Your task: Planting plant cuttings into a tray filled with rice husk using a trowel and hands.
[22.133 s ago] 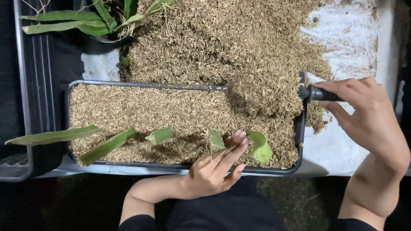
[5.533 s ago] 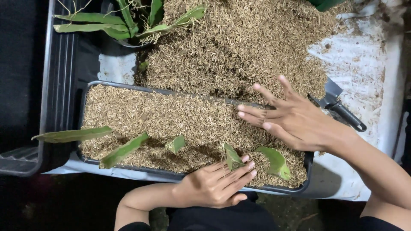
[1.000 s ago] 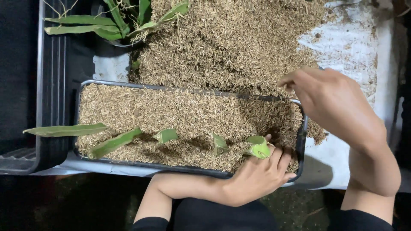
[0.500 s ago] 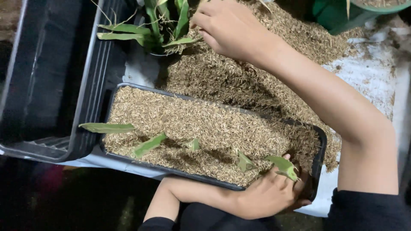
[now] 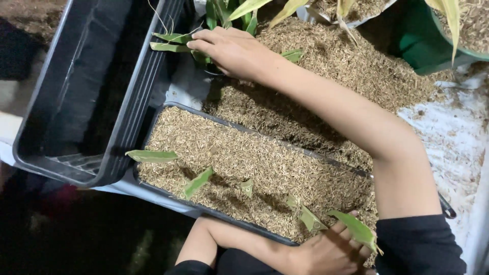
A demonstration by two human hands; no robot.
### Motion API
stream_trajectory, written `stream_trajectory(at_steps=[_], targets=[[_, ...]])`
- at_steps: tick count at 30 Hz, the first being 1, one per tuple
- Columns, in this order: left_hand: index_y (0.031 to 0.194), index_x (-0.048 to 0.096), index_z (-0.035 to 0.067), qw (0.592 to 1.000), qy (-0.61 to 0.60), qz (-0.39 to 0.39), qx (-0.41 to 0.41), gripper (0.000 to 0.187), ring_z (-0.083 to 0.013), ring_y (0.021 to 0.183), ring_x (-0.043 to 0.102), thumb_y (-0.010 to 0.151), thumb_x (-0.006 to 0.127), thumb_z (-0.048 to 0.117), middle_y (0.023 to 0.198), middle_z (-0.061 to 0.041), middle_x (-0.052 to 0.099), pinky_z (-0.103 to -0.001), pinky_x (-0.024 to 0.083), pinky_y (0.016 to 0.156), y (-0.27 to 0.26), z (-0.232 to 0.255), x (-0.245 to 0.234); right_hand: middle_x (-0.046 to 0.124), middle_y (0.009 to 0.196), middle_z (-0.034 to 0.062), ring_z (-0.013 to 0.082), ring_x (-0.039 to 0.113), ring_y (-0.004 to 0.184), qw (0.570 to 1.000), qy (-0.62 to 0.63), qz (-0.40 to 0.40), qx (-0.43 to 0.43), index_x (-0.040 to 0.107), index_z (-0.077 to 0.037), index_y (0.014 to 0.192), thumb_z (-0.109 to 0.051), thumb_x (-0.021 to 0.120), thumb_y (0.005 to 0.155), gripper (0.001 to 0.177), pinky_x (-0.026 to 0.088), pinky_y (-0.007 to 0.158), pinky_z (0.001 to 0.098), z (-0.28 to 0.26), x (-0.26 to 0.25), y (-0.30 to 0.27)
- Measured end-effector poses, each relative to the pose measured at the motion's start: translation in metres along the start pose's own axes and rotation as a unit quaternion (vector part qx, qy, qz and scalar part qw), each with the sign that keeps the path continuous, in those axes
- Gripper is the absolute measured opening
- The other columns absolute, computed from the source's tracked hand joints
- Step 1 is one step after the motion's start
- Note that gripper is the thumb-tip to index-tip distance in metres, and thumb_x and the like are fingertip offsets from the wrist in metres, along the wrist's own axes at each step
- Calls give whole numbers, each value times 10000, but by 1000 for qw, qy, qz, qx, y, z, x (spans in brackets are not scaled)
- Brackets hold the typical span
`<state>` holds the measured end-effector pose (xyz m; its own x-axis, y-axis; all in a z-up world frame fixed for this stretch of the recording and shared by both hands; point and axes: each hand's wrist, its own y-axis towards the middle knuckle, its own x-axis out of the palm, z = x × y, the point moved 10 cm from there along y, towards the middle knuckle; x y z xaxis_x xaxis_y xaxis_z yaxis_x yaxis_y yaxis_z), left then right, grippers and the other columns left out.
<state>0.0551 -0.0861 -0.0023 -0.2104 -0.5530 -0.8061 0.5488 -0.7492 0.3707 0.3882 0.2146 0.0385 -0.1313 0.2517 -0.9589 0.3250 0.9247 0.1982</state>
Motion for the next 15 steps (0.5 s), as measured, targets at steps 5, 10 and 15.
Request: stream_trajectory(at_steps=[5,10,15], targets=[[1095,626,-24,999,-48,1,4,247,-459,1019,676,1003,456,131,1068,-237,711,-605,313,1345,-2,-1,1,618,1020,115,84,524,528,951,-245,182,40,630,-13,1057,142,573,842,271,500,402,204,32,-13,16],[1148,619,-76,997,-75,33,6,324,-510,1156,647,1029,447,172,1190,-316,665,-629,310,1339,-5,-2,9,554,755,48,162,526,630,946,-275,132,114,426,14,1306,135,513,864,466,455,511,323,65,-22,16],[1126,577,-98,993,-113,24,-11,316,-569,1262,537,1056,398,153,1217,-340,628,-623,328,1314,-8,-4,5,647,1108,57,217,605,1047,967,-214,138,-25,645,-98,1161,-217,703,873,317,401,895,380,21,-2,32]])
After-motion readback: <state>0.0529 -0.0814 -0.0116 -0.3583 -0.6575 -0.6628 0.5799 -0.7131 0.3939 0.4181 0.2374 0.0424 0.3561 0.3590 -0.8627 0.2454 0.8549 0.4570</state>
